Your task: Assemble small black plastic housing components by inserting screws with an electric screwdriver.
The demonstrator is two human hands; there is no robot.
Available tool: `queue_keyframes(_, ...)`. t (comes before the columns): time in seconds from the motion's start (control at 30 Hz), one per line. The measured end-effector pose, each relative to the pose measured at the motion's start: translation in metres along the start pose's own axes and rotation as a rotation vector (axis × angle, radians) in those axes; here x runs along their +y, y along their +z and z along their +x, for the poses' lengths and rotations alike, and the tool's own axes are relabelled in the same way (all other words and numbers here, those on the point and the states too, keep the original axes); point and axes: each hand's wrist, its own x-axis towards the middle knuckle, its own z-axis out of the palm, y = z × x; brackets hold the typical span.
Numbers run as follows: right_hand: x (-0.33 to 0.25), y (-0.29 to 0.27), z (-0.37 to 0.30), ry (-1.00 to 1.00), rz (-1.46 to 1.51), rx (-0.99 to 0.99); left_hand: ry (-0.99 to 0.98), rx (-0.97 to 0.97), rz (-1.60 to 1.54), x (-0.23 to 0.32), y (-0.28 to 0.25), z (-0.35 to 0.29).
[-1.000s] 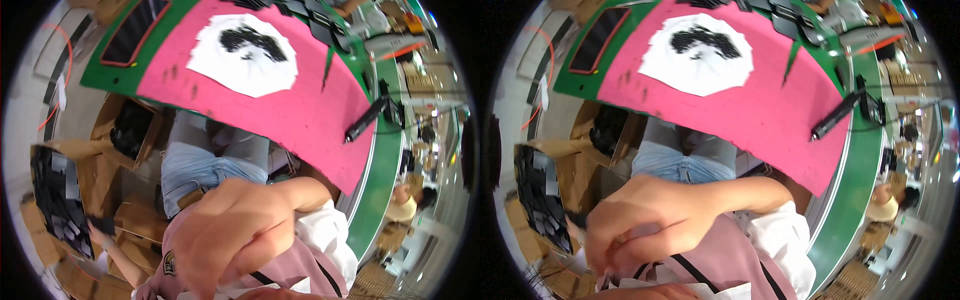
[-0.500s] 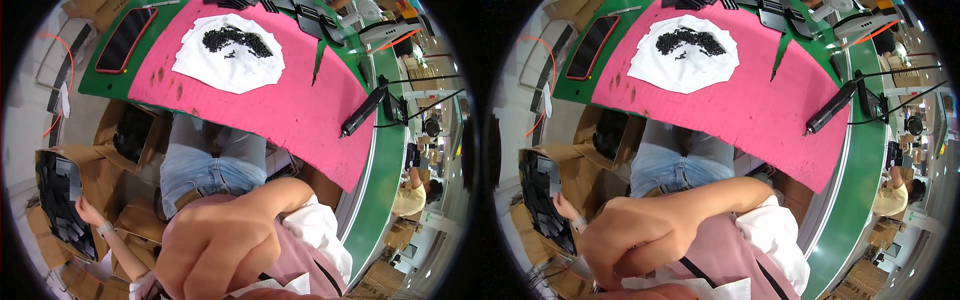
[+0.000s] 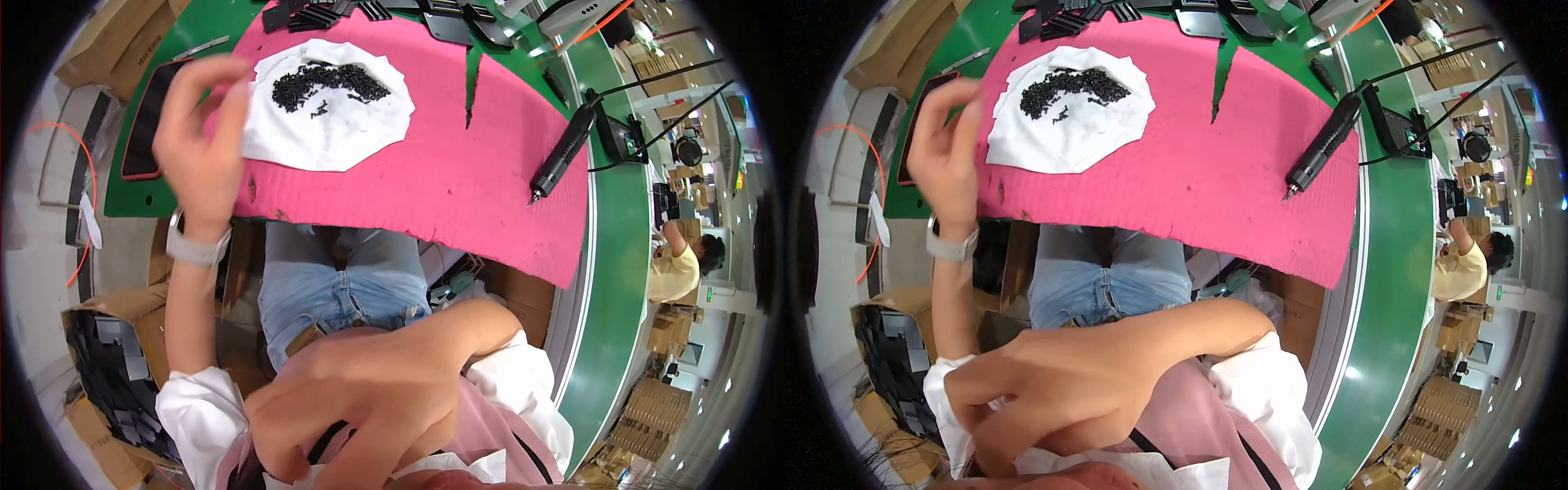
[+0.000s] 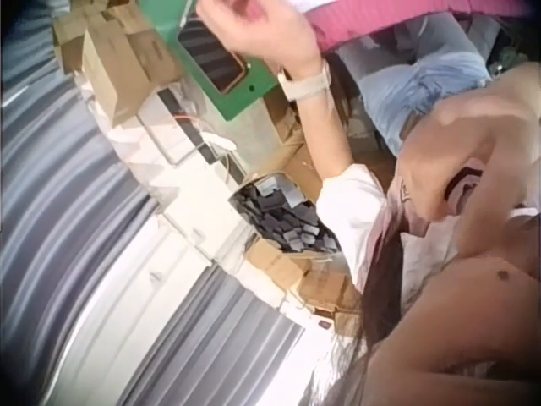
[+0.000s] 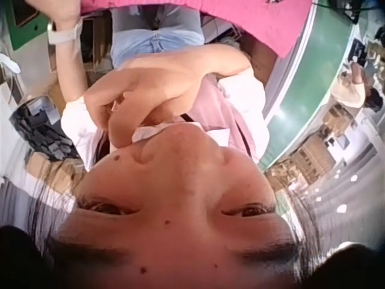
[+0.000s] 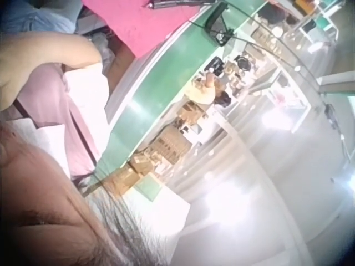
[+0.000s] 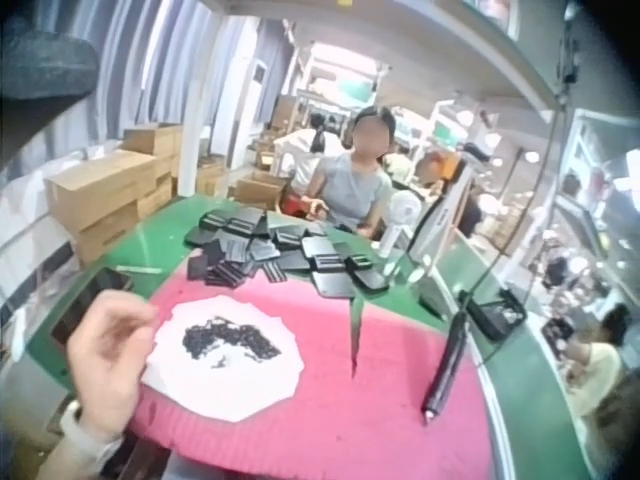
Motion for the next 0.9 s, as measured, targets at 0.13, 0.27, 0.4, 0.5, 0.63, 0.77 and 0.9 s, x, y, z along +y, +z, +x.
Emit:
queue_keyframes(0.13, -0.005, -0.034, -0.007, 0.143, -0.788, 0.161, 0.002, 0.018, -0.086, -0.011, 0.039, 0.046)
queue_keyframes(0.27, -0.017, -0.188, -0.018, 0.284, -1.660, 0.739, 0.080, 0.197, 0.202, -0.045, 0.043, 0.059)
queue_keyframes(0.4, -0.043, -0.333, -0.066, 0.782, -2.189, 0.923, 0.143, 0.214, 0.207, -0.047, 0.040, 0.051)
queue_keyframes(0.5, -0.046, -0.367, -0.079, 1.031, -2.088, 0.954, 0.068, 0.147, 0.182, -0.046, 0.050, 0.050)
queue_keyframes(0.63, -0.035, -0.344, -0.065, 0.986, -2.083, 1.088, -0.043, 0.116, 0.125, -0.044, 0.041, 0.051)
queue_keyframes(0.77, -0.032, -0.300, -0.043, 0.501, -1.884, 1.100, -0.282, 0.019, -0.086, -0.048, 0.046, 0.046)
queue_keyframes(0.9, 0.008, -0.199, 0.001, 0.350, -1.834, 0.584, -0.558, -0.156, -0.585, -0.036, 0.044, 0.040)
